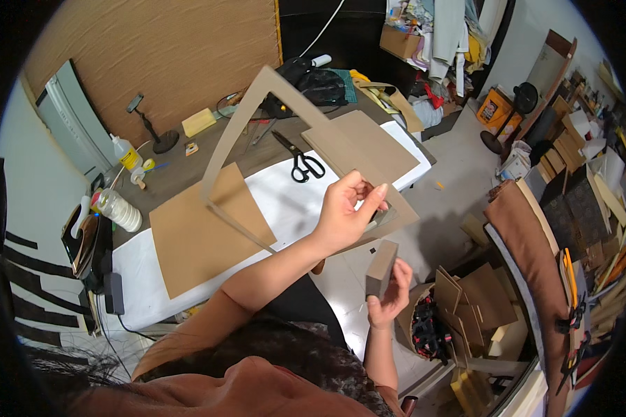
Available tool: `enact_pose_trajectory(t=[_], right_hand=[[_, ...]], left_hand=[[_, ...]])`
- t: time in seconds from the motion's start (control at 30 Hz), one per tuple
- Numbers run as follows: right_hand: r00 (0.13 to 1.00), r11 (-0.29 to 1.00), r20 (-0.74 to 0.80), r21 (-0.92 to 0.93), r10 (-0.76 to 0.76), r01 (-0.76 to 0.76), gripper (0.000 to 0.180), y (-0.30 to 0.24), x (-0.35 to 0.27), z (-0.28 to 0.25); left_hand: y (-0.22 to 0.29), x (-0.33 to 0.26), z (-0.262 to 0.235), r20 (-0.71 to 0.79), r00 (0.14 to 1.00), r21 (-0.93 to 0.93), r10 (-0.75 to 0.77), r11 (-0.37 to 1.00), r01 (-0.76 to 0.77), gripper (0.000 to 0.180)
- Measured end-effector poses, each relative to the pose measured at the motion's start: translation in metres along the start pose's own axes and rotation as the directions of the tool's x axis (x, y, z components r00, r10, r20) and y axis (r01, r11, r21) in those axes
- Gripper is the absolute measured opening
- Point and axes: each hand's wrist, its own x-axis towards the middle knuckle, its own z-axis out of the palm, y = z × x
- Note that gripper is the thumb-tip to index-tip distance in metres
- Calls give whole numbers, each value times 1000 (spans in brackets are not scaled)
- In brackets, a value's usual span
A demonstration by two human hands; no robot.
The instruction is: The person assembles a rectangular cardboard frame by folding and joining pre-cut strips. They then place the frame on a flat cardboard sheet and apply glue along the edges using a brush.
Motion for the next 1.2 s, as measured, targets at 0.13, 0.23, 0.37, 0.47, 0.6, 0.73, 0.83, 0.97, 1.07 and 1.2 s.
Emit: enact_pose_trajectory(t=[0.13,0.23,0.37,0.47,0.6,0.73,0.83,0.97,1.07,1.2], right_hand=[[991,997,-122,70,51,-43,85,1,4,-11],[982,981,-157,178,106,-78,88,4,3,-7],[991,980,-91,183,97,-79,86,1,22,-8],[998,985,50,164,43,-50,84,-4,49,-2],[977,934,202,330,73,-139,97,-4,80,22],[944,929,322,323,70,-179,86,0,96,44],[953,911,273,346,129,-223,86,4,92,57],[959,810,183,514,219,-283,91,5,85,52],[962,806,175,527,208,-270,97,4,91,30],[951,829,253,484,176,-282,94,12,101,4]], left_hand=[[6,0,2,-40,999,156,30,987,-23,10],[11,-3,-12,16,1000,308,7,951,-12,9],[15,-17,-27,96,989,476,-108,878,49,8],[16,-30,-35,132,967,545,-217,831,112,8],[18,-49,-43,205,950,566,-234,821,80,5],[22,-59,-49,242,881,650,-407,742,164,11],[26,-62,-56,258,848,677,-464,713,184,12],[56,-81,-85,91,987,665,-130,746,37,21],[93,-73,-147,-231,859,837,456,543,-63,31],[121,-46,-206,-536,791,565,295,821,76,24]])
